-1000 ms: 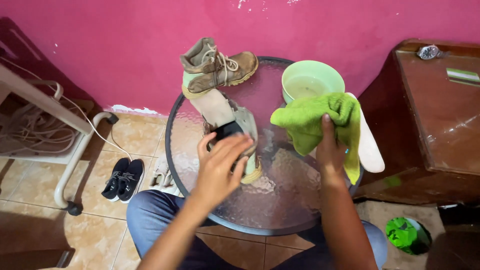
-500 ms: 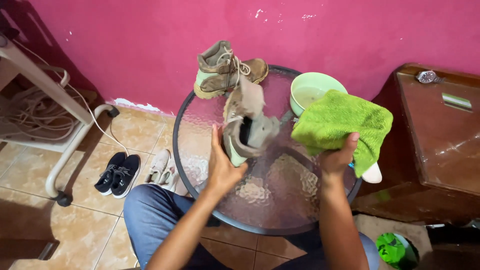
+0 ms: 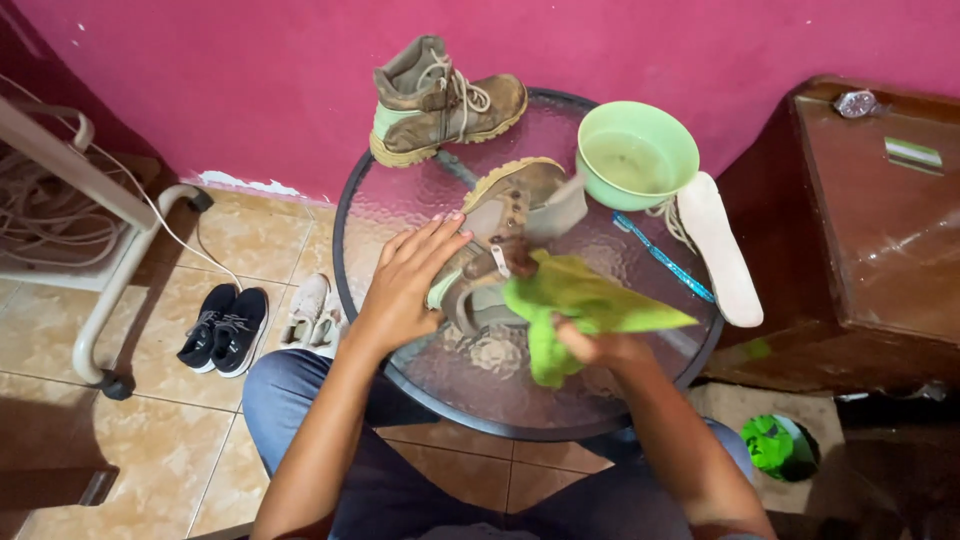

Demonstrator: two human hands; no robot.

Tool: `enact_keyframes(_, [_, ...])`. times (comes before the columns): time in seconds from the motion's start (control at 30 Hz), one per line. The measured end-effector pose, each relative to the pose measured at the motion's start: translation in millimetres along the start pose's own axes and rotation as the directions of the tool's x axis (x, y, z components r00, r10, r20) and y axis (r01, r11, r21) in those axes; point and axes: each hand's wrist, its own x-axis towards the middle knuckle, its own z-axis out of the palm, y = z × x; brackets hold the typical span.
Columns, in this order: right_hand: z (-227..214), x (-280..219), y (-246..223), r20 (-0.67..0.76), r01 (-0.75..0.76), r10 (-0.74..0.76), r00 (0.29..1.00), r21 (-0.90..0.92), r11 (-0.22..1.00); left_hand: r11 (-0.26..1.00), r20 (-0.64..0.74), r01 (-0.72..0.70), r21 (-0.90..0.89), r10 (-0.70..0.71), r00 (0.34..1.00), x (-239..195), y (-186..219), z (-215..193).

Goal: The person wipes the sole and upper of a brown hiking boot with a green cloth. They rotate the boot to clean different sides, then place it on the table next to its pair.

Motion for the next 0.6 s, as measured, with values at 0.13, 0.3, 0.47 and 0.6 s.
enact_keyframes(0.13, [-8,83,-72,0.337,0.202,-0.143,0.931,-0.145,0.969,0.999,0.006,0.004,-0.049,-0.003,1.000,5,0,-5])
enact_keyframes(0.3, [-6,104,-58,0.416,0.211,-0.210,0.885,0.044,0.977,0.964,0.033,0.135,-0.229,-0.131,0.991,7,6,-19])
enact_keyframes(0.47, [4,108,-55,0.544,0.069,-0.073,0.836,0.028,0.997,0.883,0.076,0.341,-0.323,-0.335,0.939,15,28,-25])
enact_keyframes(0.6, [15,95,-56,0.668,-0.079,0.062,0.741,-0.006,0.997,0.846,0.075,0.531,-0.046,-0.527,0.846,34,19,-12])
